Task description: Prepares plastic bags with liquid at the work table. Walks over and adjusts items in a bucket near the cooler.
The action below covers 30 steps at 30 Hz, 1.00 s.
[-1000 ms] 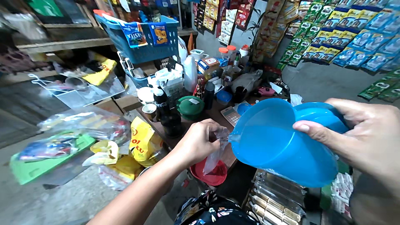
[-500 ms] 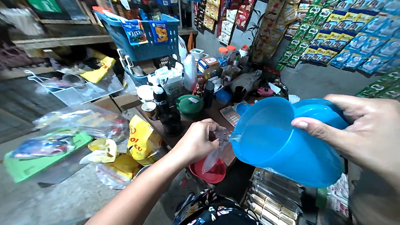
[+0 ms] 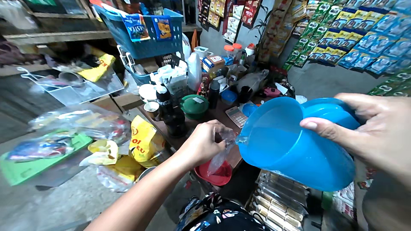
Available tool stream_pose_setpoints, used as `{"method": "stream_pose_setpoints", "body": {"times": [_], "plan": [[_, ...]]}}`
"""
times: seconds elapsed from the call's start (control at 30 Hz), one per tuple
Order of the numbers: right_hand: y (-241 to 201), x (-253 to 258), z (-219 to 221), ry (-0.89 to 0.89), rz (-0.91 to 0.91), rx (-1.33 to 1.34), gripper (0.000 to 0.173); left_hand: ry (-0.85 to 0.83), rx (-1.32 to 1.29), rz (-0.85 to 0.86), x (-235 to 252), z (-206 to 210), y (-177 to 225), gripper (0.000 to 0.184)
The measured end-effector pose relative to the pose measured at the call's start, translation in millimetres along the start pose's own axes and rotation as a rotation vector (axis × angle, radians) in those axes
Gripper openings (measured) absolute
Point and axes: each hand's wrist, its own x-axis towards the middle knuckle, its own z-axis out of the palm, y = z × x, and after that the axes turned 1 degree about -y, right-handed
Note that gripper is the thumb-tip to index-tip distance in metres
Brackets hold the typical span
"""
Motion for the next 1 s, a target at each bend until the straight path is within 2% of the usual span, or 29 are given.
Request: {"method": "stream_pose_setpoints", "body": {"times": [1.0], "plan": [[-6.7, 20.0, 9.5, -0.024, -0.051, -0.039, 0.049, -0.016, -0.032, 0.011, 6.0, -4.8, -9.6, 0.022]]}}
